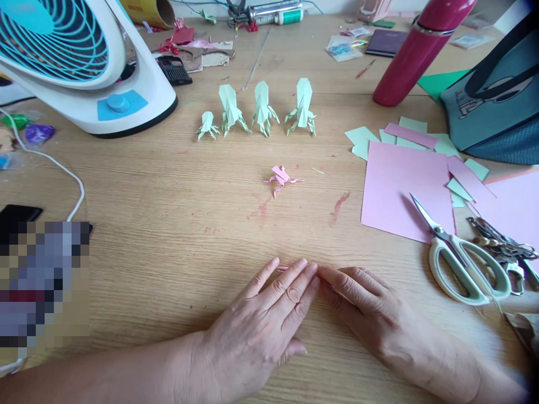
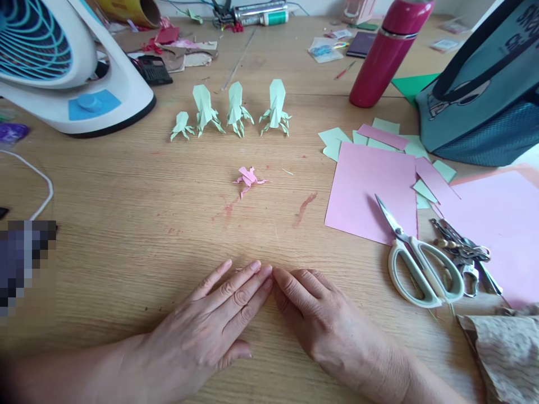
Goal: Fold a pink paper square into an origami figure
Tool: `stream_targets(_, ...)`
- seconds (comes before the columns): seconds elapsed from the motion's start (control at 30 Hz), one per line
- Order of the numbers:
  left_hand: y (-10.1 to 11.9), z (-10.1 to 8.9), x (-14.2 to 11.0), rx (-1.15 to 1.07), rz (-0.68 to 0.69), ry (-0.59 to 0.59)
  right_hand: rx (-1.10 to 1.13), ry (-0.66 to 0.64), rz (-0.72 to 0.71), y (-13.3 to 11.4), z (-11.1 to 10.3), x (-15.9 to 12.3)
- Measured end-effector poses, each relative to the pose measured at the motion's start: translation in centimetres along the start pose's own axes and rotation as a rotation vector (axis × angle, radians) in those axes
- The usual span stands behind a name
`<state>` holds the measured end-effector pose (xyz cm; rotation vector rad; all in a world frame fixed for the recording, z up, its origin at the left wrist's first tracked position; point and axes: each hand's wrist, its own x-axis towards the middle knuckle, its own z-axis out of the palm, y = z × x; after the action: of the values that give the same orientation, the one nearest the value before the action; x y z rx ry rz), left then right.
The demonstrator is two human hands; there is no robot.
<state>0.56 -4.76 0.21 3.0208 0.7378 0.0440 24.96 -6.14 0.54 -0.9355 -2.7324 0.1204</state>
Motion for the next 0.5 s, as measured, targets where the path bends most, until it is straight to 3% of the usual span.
stream_targets(0.27, 0.8, 0.7, 0.1, -0.074, -0.069, -0.054, 0.305, 0.063, 0.127, 0.8, 0.3, -1.1)
stream_targets(0.5, -0.5, 0.1, 0.0, -0.095, -0.008, -0.027, 0.267, 0.023, 0.094, 0.7, -0.8, -2.3)
